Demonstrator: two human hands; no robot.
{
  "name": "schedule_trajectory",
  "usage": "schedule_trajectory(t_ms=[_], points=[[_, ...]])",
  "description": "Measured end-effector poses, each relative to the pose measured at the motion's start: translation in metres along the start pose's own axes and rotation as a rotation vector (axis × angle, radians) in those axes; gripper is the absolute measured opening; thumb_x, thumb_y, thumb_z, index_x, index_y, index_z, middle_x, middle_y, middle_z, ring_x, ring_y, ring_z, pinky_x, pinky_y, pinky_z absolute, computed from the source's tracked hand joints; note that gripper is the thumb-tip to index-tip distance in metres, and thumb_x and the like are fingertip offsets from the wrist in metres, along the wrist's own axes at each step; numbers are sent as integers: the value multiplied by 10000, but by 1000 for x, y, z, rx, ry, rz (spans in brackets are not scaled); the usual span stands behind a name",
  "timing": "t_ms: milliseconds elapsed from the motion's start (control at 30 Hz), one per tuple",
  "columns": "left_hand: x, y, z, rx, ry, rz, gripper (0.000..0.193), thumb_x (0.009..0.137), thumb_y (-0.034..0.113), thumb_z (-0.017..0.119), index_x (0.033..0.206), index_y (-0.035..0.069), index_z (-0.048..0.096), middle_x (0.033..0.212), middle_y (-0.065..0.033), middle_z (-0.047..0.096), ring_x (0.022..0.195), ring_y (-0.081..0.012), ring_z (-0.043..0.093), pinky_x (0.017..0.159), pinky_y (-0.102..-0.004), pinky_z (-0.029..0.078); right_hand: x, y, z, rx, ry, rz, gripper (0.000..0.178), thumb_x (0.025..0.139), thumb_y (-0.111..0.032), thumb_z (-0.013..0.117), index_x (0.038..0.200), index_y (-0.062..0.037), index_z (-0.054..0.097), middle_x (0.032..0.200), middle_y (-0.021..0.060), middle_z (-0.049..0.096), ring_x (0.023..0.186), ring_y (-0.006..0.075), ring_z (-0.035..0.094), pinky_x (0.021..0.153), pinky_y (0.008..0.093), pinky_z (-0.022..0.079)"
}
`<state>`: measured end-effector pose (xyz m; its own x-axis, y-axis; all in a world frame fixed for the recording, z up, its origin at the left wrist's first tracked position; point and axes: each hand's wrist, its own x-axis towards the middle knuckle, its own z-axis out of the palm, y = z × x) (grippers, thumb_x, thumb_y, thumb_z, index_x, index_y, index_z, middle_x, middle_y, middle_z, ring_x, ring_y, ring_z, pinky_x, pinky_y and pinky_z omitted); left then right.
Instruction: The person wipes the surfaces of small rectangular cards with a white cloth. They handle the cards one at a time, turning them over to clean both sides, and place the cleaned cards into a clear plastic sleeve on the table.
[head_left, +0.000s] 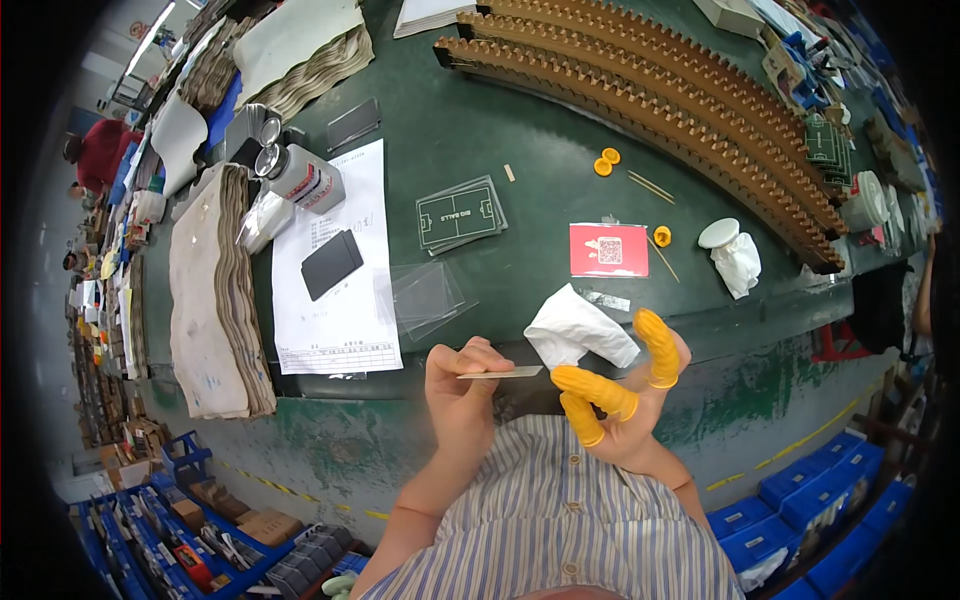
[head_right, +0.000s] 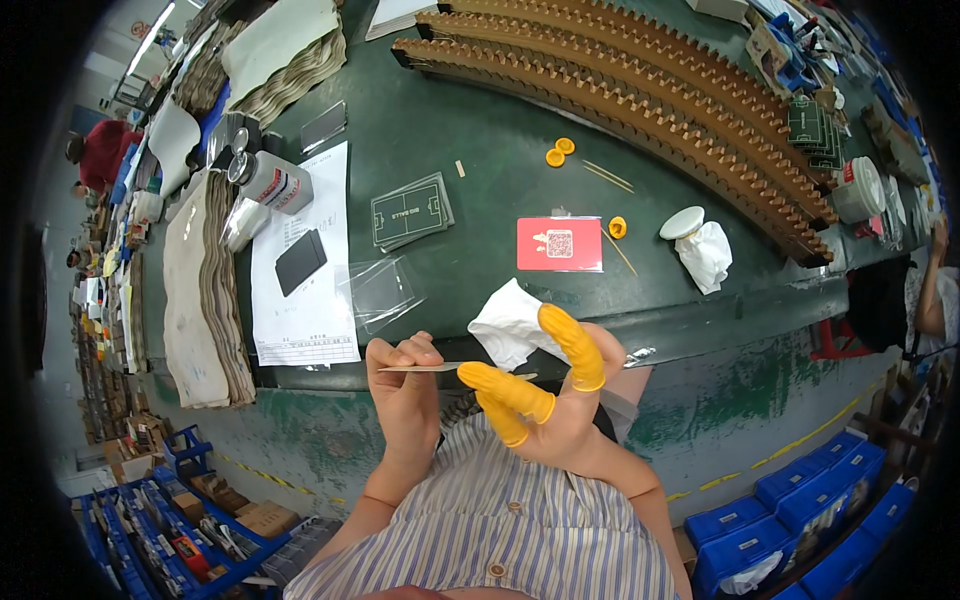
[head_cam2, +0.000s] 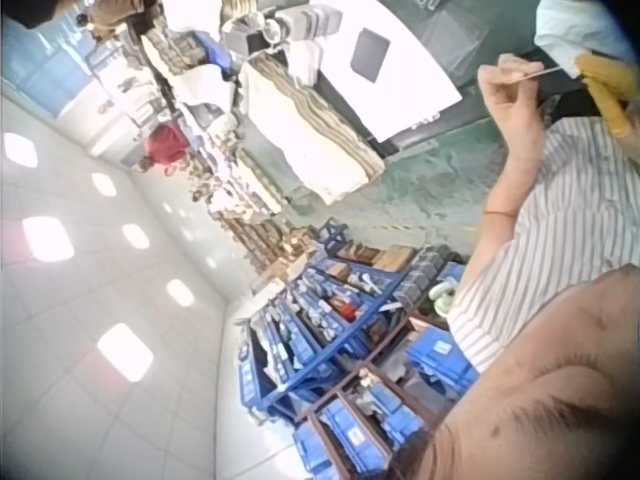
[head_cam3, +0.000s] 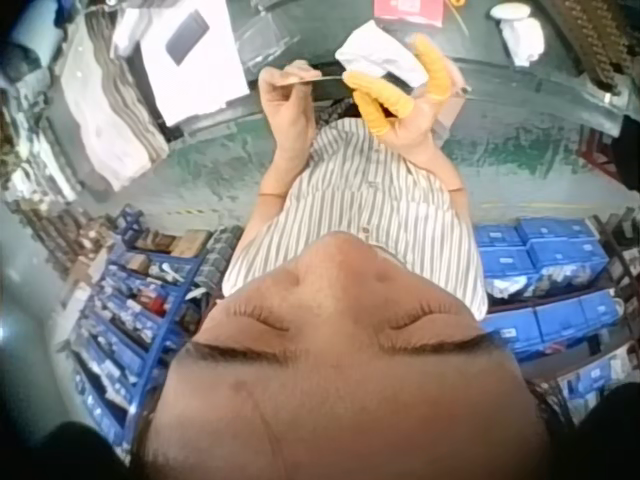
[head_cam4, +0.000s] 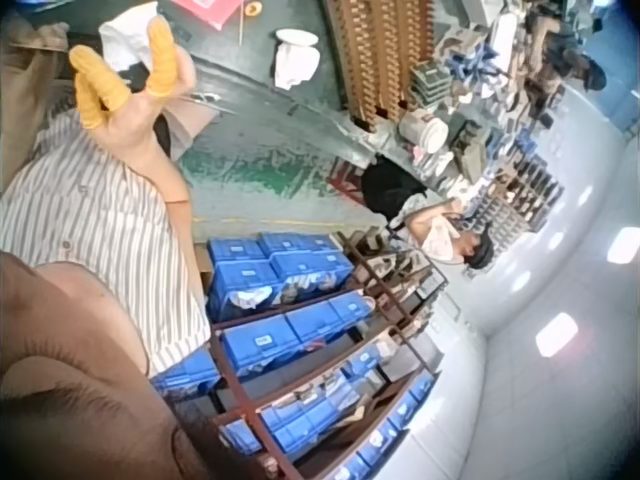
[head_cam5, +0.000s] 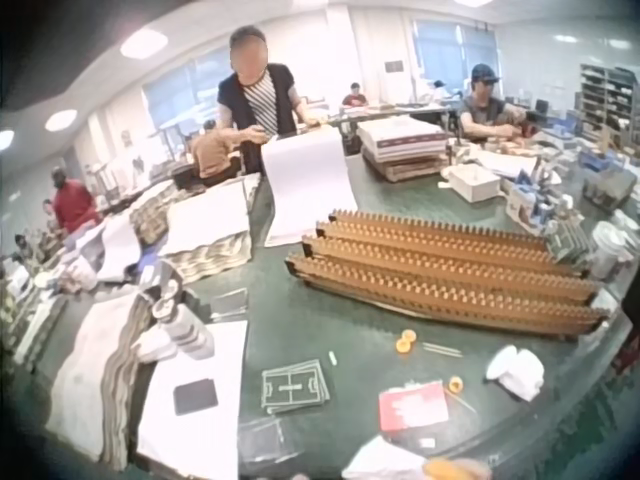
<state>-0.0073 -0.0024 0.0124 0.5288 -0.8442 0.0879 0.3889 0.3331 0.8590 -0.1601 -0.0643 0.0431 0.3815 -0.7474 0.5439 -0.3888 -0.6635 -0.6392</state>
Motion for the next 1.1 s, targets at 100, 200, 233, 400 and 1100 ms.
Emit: schedule_trajectory(t_ms=[100,200,233,400,1100], points=[[-1,-2,-1,-24,5,-15,209,835,-33,614,850,102,455,831,-118,647,817,-190,532,762,-303,421,0,-1,1,18,-51,-23,302,671,-124,732,934,-272,730,1327,150,320,1148,302,294,939,414,286],[-1,-2,-2,-15,10,-6,217,829,-40,616,847,102,453,825,-117,644,808,-192,532,747,-298,427,3,-5,2,-12,-71,-36,296,674,-139,736,938,-273,729,1328,146,315,1138,298,298,933,409,295],[-1,-2,-2,-8,11,3,219,828,-41,617,846,102,452,824,-117,643,807,-192,532,745,-297,428,3,-5,3,-22,-68,-48,295,675,-143,738,940,-274,729,1325,142,318,1135,297,300,929,407,299],[0,-2,-2,-17,13,1,220,826,-45,617,844,100,452,820,-115,637,805,-192,532,752,-295,433,2,-3,6,-11,-23,-40,294,684,-153,741,948,-280,725,1297,129,345,1124,293,303,922,395,304],[2,-5,2,-96,-12,-26,199,842,-6,619,852,103,454,808,-88,616,777,-172,520,708,-276,419,2,-1,3,114,-47,11,307,676,-128,709,955,-255,729,1312,142,336,1141,307,283,957,426,255]])
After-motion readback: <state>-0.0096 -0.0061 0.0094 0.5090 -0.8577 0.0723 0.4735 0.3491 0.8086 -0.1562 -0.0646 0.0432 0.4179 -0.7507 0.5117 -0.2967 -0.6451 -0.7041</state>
